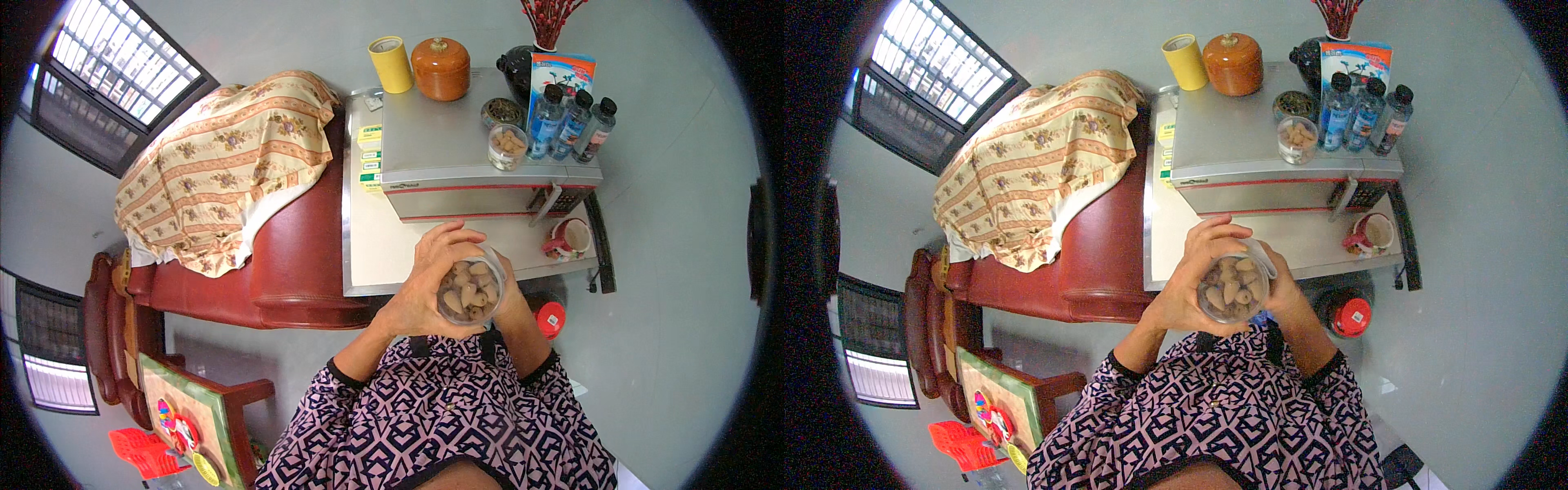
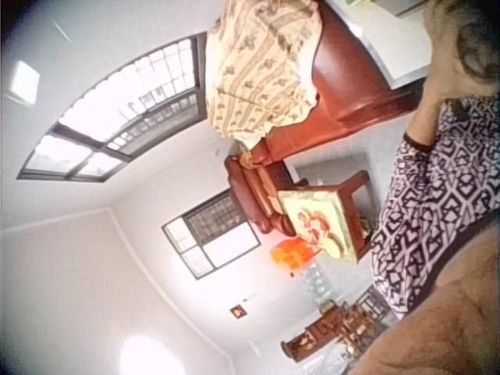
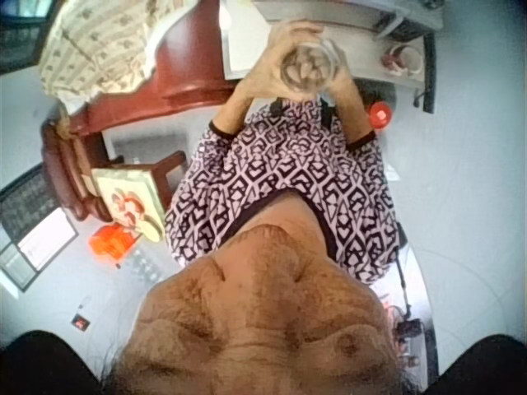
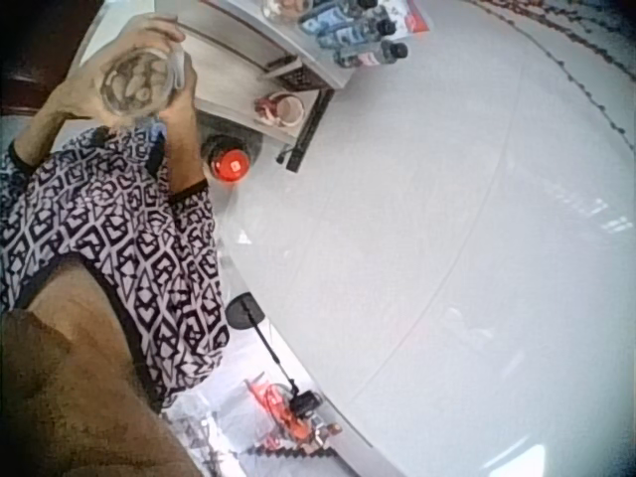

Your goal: The person wipes the exterior and interior of several small containers, including a clear plastic jar, an orange lidded pot, and a yellow mug, using a white cloth. The person handles each item individually, rotating them to clean all sides before placing them back on the shelf.

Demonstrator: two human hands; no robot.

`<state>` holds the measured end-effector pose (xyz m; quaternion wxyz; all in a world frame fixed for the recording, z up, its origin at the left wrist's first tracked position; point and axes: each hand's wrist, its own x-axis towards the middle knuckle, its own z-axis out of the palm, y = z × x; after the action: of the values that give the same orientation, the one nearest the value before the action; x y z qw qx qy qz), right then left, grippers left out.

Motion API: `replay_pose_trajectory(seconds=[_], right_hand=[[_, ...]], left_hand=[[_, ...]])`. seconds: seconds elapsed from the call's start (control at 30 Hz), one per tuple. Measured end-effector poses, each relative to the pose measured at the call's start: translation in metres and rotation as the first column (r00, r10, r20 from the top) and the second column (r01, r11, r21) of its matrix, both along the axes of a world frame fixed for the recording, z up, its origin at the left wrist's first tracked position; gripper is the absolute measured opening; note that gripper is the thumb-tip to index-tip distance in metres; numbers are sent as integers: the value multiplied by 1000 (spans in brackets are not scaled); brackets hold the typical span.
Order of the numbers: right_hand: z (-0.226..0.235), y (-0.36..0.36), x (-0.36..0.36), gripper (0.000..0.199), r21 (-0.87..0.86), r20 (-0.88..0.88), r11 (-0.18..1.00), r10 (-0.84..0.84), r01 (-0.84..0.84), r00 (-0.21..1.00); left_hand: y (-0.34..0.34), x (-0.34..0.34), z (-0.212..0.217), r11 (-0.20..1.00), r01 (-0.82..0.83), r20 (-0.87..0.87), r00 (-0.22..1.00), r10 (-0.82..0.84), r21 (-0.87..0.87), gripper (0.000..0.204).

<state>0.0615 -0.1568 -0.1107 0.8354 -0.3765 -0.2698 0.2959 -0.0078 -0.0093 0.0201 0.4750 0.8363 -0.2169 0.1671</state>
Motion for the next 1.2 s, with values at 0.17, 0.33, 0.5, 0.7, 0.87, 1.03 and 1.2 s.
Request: replay_pose_trajectory(seconds=[0.17, 0.33, 0.5, 0.7, 0.87, 1.03, 1.2], right_hand=[[-2, 22, -19, 46, 356, -634, 934, 257, -20, 729], [30, 40, -24, 37, 403, -672, 910, 225, 93, 705], [33, 42, -26, 35, 227, -743, 971, 124, 74, 657], [43, 23, -32, 35, -131, -488, 979, -202, 157, 849], [64, 40, -16, 43, -130, -517, 957, -290, 261, 806], [80, 25, 8, 39, -195, -380, 947, -313, 255, 871], [83, 21, 14, 38, -289, -182, 934, -271, 212, 945]], left_hand=[[5, 5, -24, 996, -64, -79, 995, 59, -62, 84], [-1, 10, -32, 947, -239, -140, 967, 213, -214, 82], [2, 22, -41, 882, -373, -180, 926, 332, -288, 78], [16, 30, -41, 780, -509, -231, 861, 454, -364, 74], [-4, 29, -51, 867, -427, -198, 902, 385, -259, 84], [8, 24, -35, 897, -280, -250, 947, 201, -341, 69], [32, 29, -42, 559, -315, -541, 786, -300, -767, 62]])
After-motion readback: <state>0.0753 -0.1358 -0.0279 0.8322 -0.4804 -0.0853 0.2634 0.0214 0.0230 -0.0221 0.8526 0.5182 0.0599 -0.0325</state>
